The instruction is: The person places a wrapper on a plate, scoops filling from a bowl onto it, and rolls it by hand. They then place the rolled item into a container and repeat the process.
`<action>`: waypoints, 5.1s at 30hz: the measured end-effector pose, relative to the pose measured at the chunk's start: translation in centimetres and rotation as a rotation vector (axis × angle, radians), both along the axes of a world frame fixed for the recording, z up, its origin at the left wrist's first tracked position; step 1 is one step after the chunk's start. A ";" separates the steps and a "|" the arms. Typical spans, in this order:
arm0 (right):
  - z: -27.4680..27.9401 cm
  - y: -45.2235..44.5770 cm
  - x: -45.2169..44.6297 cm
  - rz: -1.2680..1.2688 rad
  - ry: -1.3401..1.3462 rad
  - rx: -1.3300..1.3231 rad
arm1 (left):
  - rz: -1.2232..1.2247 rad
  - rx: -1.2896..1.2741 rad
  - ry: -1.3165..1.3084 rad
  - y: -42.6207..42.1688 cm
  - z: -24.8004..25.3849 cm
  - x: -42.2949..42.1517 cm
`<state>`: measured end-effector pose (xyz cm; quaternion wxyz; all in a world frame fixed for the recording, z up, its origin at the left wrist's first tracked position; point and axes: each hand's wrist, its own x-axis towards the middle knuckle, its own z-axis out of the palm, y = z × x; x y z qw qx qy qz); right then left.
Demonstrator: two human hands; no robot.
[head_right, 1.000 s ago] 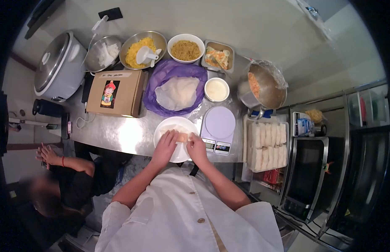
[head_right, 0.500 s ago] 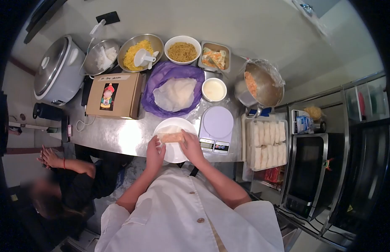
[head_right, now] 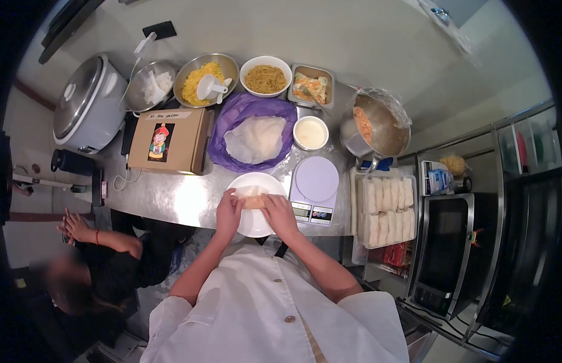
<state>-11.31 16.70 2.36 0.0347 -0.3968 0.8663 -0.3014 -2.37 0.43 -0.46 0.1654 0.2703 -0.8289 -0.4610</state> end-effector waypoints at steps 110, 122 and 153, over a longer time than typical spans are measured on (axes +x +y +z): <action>4.9 2.1 -4.4 0.122 -0.415 -0.225 | 0.022 1.507 0.035 6.3 5.7 -4.5; 1.3 -0.6 -8.5 0.050 -0.809 0.088 | 0.153 1.449 0.109 4.4 3.5 -1.6; 5.2 -0.3 -25.6 -0.148 -0.975 -0.207 | -0.059 -0.146 -0.099 4.3 2.5 -0.4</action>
